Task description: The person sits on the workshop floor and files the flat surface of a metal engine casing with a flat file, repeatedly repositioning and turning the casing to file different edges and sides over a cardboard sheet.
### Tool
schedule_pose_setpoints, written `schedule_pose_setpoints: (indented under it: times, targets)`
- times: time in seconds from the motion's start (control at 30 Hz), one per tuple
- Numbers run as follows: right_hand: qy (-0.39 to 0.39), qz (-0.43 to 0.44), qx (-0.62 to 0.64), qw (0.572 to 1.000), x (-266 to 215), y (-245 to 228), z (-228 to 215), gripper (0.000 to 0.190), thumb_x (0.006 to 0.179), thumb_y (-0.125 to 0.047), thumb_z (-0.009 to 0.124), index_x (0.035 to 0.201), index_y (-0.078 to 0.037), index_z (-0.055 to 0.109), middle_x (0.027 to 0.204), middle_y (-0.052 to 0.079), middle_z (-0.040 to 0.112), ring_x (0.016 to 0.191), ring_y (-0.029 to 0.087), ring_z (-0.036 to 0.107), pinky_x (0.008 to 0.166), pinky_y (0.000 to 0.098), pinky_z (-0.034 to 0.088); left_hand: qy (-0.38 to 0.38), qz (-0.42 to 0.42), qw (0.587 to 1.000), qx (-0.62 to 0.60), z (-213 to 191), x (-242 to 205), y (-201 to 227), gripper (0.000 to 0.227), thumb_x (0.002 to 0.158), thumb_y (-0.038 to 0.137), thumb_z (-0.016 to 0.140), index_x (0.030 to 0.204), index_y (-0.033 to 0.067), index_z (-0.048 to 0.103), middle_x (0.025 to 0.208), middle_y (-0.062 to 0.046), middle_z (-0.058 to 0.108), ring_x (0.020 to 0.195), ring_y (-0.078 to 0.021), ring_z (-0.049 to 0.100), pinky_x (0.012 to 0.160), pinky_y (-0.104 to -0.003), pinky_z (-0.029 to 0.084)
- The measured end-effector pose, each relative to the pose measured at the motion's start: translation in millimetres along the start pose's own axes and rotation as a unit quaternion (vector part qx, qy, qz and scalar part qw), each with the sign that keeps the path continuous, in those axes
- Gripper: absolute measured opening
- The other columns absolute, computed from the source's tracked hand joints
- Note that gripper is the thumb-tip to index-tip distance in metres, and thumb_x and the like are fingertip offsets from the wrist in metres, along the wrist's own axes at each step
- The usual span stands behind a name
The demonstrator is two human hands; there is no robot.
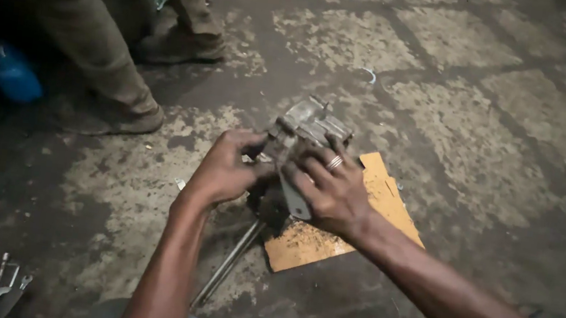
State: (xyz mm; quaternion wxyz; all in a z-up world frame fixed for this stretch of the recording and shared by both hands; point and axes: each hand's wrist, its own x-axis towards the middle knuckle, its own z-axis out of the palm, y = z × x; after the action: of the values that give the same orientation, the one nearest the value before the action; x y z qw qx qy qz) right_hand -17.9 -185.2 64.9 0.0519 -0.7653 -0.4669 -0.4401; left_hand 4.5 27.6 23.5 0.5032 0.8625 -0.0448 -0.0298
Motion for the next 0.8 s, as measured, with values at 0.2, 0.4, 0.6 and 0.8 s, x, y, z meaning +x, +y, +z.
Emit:
schedule_pose_setpoints:
  times: [0.2, 0.4, 0.6, 0.8]
  targets:
    - [-0.060, 0.014, -0.047, 0.997, -24, 9, 10, 0.043, 0.071, -0.015, 0.085, 0.111, -0.012, 0.070, 0.105, 0.006, 0.066, 0.105, 0.029, 0.066, 0.058, 0.0342, 0.055, -0.005, -0.063, 0.998, -0.021, 0, -8, 16, 0.065, 0.075, 0.025, 0.085, 0.135, 0.0158, 0.063, 0.157, -0.011, 0.041, 0.146, -0.0283, 0.039, 0.118, -0.046, 0.032]
    - [-0.068, 0.016, -0.025, 0.997, -27, 11, 10, 0.046, 0.073, -0.022, 0.087, 0.114, -0.010, 0.071, 0.104, 0.009, 0.065, 0.100, 0.027, 0.065, 0.061, 0.0350, 0.055, -0.029, -0.070, 0.996, -0.042, 0, -7, 16, 0.063, 0.075, 0.023, 0.083, 0.134, 0.0144, 0.062, 0.153, -0.012, 0.052, 0.141, -0.0279, 0.051, 0.115, -0.044, 0.043]
    - [-0.056, 0.014, -0.055, 0.997, -23, 10, 7, 0.035, 0.079, -0.018, 0.083, 0.111, -0.013, 0.069, 0.099, 0.005, 0.066, 0.097, 0.027, 0.065, 0.066, 0.0360, 0.057, -0.020, -0.012, 1.000, -0.014, 2, -6, 13, 0.062, 0.076, 0.016, 0.084, 0.135, 0.0119, 0.063, 0.152, -0.014, 0.049, 0.140, -0.0291, 0.047, 0.117, -0.043, 0.038]
    - [-0.108, 0.035, -0.025, 0.993, -31, 14, 6, 0.040, 0.089, -0.023, 0.082, 0.123, -0.007, 0.070, 0.100, 0.006, 0.069, 0.084, 0.019, 0.064, 0.049, 0.0344, 0.050, -0.040, -0.066, 0.996, -0.053, 0, -15, 29, 0.064, 0.078, 0.013, 0.079, 0.138, 0.0147, 0.058, 0.147, -0.011, 0.056, 0.134, -0.0262, 0.057, 0.113, -0.042, 0.047]
